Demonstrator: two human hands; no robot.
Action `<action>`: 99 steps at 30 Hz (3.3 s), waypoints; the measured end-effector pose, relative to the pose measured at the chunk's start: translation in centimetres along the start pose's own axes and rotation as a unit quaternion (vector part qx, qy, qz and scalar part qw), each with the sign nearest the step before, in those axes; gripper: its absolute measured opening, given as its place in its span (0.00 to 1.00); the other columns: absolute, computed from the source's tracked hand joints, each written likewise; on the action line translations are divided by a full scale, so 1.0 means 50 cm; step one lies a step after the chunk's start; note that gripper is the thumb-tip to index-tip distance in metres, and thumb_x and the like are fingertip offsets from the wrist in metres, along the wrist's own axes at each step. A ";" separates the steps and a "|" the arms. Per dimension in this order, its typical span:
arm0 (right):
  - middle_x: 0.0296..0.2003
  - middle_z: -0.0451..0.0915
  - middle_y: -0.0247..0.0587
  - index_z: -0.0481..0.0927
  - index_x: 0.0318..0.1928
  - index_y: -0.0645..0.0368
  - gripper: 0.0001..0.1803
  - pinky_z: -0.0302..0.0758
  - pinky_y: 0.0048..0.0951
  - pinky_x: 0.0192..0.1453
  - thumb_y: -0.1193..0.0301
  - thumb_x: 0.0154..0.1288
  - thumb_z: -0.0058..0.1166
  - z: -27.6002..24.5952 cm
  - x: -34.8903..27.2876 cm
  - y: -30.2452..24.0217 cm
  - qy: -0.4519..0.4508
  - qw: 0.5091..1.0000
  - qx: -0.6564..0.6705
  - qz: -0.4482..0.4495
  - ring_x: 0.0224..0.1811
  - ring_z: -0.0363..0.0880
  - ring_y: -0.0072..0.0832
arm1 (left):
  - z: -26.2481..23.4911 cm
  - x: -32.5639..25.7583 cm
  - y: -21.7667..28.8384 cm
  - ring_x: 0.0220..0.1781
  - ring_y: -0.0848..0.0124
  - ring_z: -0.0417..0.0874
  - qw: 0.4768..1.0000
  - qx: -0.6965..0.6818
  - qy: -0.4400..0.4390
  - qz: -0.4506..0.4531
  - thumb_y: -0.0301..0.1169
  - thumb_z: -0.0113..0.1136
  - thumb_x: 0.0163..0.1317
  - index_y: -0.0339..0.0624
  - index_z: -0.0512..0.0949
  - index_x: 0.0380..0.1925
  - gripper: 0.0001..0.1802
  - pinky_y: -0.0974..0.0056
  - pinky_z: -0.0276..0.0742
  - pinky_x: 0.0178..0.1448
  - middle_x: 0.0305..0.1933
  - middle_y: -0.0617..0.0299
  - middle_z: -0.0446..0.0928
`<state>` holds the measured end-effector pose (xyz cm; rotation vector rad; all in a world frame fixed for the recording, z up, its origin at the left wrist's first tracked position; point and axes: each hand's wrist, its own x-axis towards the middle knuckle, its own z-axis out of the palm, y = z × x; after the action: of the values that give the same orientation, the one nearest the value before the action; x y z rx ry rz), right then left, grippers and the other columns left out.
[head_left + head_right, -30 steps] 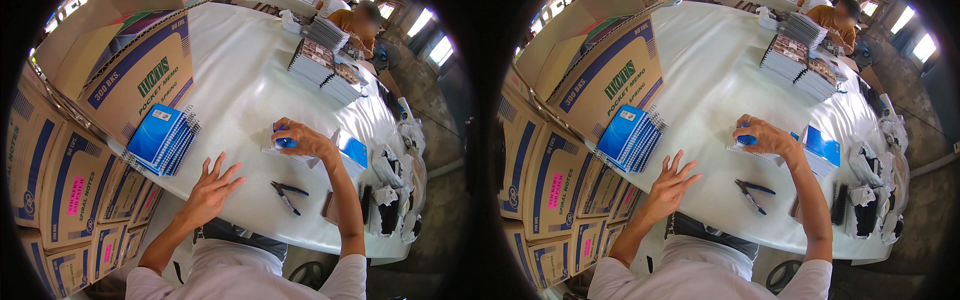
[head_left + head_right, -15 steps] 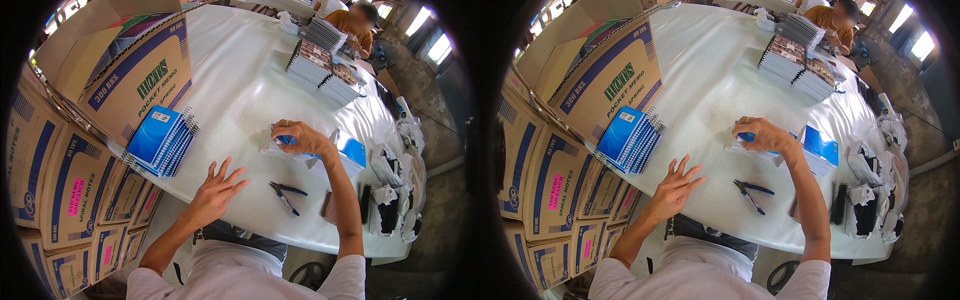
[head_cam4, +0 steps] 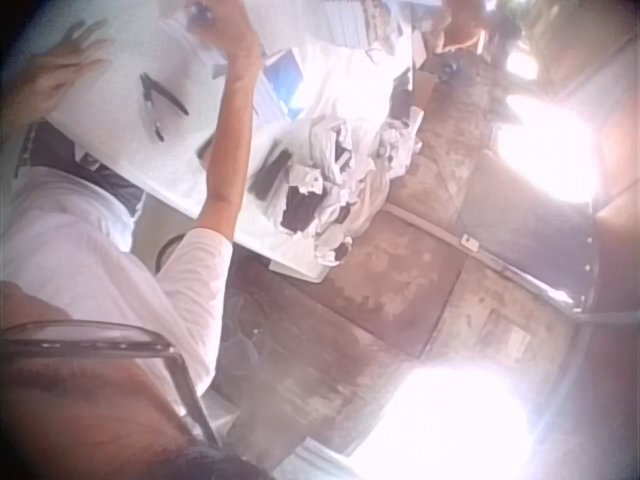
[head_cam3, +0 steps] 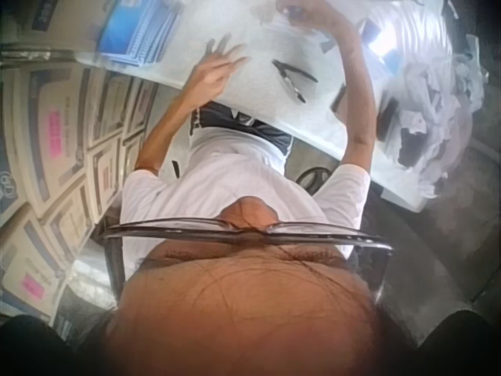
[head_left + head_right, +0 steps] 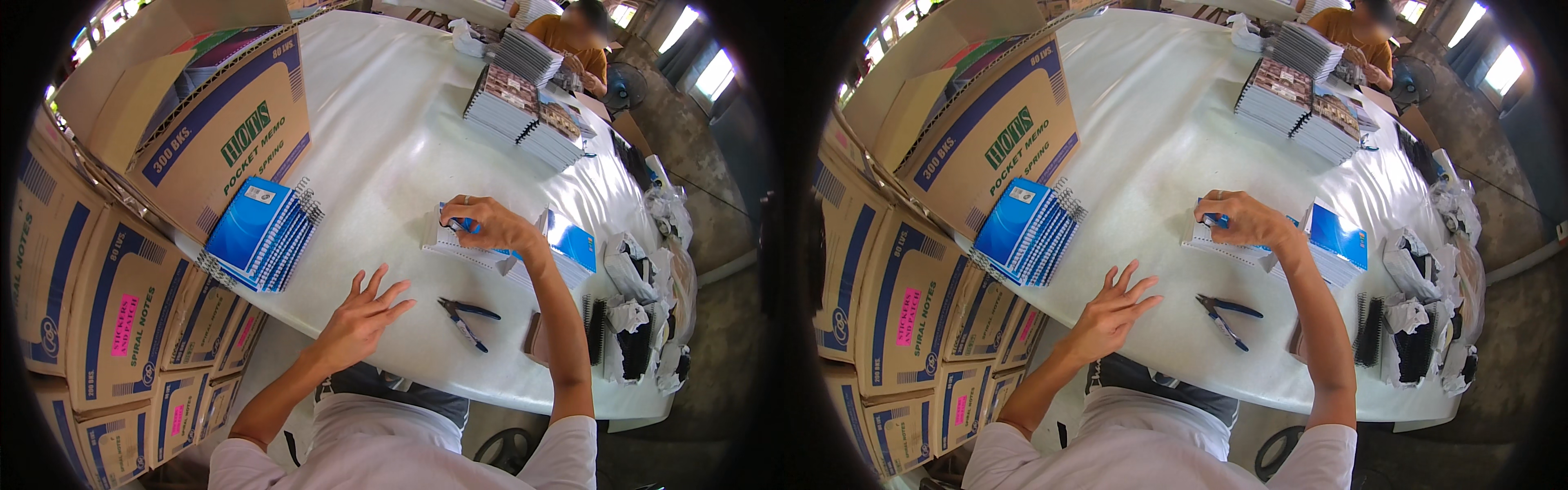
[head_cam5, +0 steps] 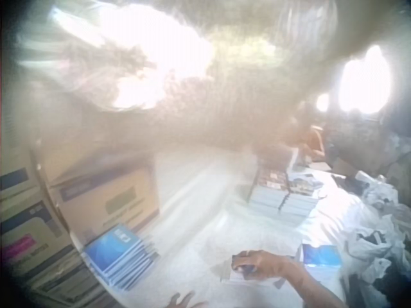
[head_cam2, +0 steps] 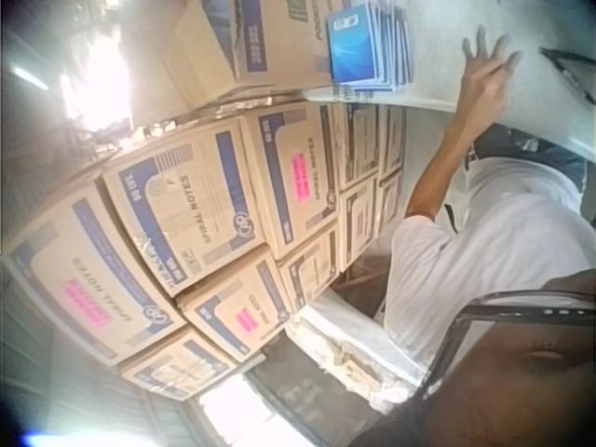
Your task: The person assembles notebooks by threading a spiral wire through the pre-punched holes of stacked covers and pages, then trims the excess wire using a pair of pliers.
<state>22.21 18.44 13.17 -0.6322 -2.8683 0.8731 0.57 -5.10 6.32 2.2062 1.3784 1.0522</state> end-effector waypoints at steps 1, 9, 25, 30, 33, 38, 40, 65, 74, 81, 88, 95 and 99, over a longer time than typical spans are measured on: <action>0.50 0.80 0.44 0.80 0.46 0.57 0.15 0.83 0.36 0.42 0.78 0.57 0.58 0.001 0.002 -0.006 0.004 1.000 0.002 0.005 0.37 0.84 0.40 | 0.004 0.002 0.000 0.77 0.46 0.59 1.000 -0.003 0.000 0.002 0.12 0.55 0.55 0.46 0.82 0.55 0.28 0.38 0.52 0.76 0.70 0.58 0.70; 0.48 0.81 0.45 0.79 0.45 0.59 0.13 0.82 0.36 0.39 0.78 0.57 0.57 0.011 0.001 -0.002 0.034 0.998 -0.040 -0.024 0.31 0.83 0.39 | 0.062 0.100 -0.009 0.77 0.46 0.59 0.999 -0.012 0.033 -0.016 0.20 0.56 0.63 0.48 0.76 0.62 0.26 0.36 0.57 0.72 0.72 0.59 0.68; 0.32 0.84 0.45 0.83 0.51 0.64 0.18 0.76 0.26 0.33 0.80 0.59 0.57 -0.033 -0.160 -0.189 0.519 0.834 0.034 0.184 0.28 0.77 0.20 | 0.078 0.179 0.064 0.78 0.41 0.48 0.984 0.073 0.153 0.052 0.45 0.70 0.55 0.51 0.56 0.74 0.49 0.31 0.48 0.73 0.79 0.53 0.51; 0.33 0.83 0.35 0.82 0.51 0.69 0.16 0.80 0.21 0.37 0.77 0.64 0.58 0.128 -0.248 -0.197 0.488 0.697 0.431 0.299 0.33 0.80 0.19 | 0.096 0.138 0.082 0.74 0.52 0.67 0.981 0.129 0.072 0.123 0.32 0.68 0.58 0.47 0.76 0.63 0.30 0.37 0.45 0.76 0.66 0.61 0.76; 0.48 0.78 0.39 0.77 0.54 0.68 0.21 0.74 0.29 0.59 0.71 0.64 0.65 0.199 -0.315 -0.214 0.441 0.780 0.408 0.175 0.52 0.77 0.25 | 0.066 0.097 0.052 0.74 0.57 0.68 0.971 -0.220 -0.076 -0.049 0.30 0.66 0.61 0.48 0.78 0.60 0.25 0.42 0.41 0.78 0.68 0.62 0.74; 0.50 0.75 0.41 0.71 0.52 0.62 0.18 0.66 0.28 0.64 0.80 0.64 0.60 0.355 -0.273 -0.212 0.404 0.792 0.434 0.143 0.56 0.72 0.27 | 0.097 0.035 -0.042 0.77 0.63 0.62 0.938 -0.281 -0.193 -0.068 0.19 0.63 0.59 0.51 0.74 0.65 0.32 0.53 0.43 0.79 0.69 0.65 0.73; 0.50 0.73 0.41 0.69 0.50 0.62 0.16 0.66 0.28 0.61 0.83 0.65 0.57 0.396 -0.254 -0.210 0.425 0.758 0.466 0.168 0.54 0.71 0.28 | 0.090 0.021 -0.028 0.80 0.60 0.53 0.938 -0.307 -0.109 -0.122 0.23 0.67 0.58 0.46 0.65 0.70 0.39 0.53 0.42 0.80 0.74 0.57 0.65; 0.40 0.79 0.44 0.78 0.37 0.59 0.11 0.71 0.45 0.48 0.66 0.59 0.64 0.195 -0.629 0.175 0.345 0.663 -0.395 0.534 0.47 0.78 0.42 | 0.099 0.088 0.105 0.59 0.53 0.81 0.974 0.168 -0.117 0.102 0.44 0.65 0.60 0.50 0.74 0.63 0.31 0.49 0.75 0.62 0.59 0.60 0.80; 0.36 0.79 0.47 0.73 0.39 0.60 0.11 0.72 0.45 0.45 0.69 0.62 0.60 0.190 -0.642 0.167 0.334 0.718 -0.390 0.470 0.41 0.79 0.46 | 0.104 0.083 0.102 0.61 0.52 0.79 0.976 0.173 -0.102 0.082 0.43 0.65 0.59 0.53 0.71 0.66 0.33 0.48 0.72 0.64 0.59 0.57 0.80; 0.37 0.78 0.49 0.73 0.41 0.62 0.09 0.73 0.47 0.46 0.72 0.63 0.56 0.172 -0.622 0.131 0.372 0.750 -0.307 0.452 0.43 0.79 0.49 | 0.103 0.082 0.104 0.62 0.51 0.79 0.977 0.175 -0.106 0.068 0.42 0.65 0.60 0.54 0.69 0.68 0.35 0.47 0.71 0.65 0.60 0.57 0.79; 0.39 0.78 0.52 0.72 0.46 0.61 0.10 0.75 0.47 0.45 0.77 0.65 0.52 0.180 -0.656 0.156 0.373 0.744 -0.332 0.444 0.43 0.79 0.51 | 0.106 0.086 0.108 0.61 0.51 0.79 0.977 0.171 -0.110 0.071 0.43 0.64 0.61 0.53 0.69 0.68 0.34 0.46 0.71 0.65 0.60 0.57 0.79; 0.34 0.80 0.43 0.86 0.43 0.58 0.13 0.76 0.33 0.46 0.84 0.58 0.60 0.149 -0.484 -0.102 0.447 0.839 -0.031 0.310 0.40 0.80 0.35 | 0.109 0.084 0.099 0.63 0.51 0.77 0.973 0.193 -0.111 0.063 0.44 0.63 0.62 0.56 0.71 0.66 0.31 0.40 0.62 0.69 0.61 0.60 0.79; 0.37 0.82 0.37 0.87 0.43 0.55 0.16 0.77 0.31 0.45 0.84 0.53 0.65 0.241 -0.372 -0.202 0.400 0.878 0.165 0.202 0.40 0.81 0.33 | 0.098 0.089 0.107 0.63 0.50 0.77 0.968 0.213 -0.116 0.068 0.44 0.62 0.63 0.59 0.72 0.66 0.29 0.37 0.57 0.71 0.60 0.62 0.79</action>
<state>33.22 -3.01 9.49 -1.2172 -1.8284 0.8392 8.66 -3.29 8.18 2.6597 1.4694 0.5440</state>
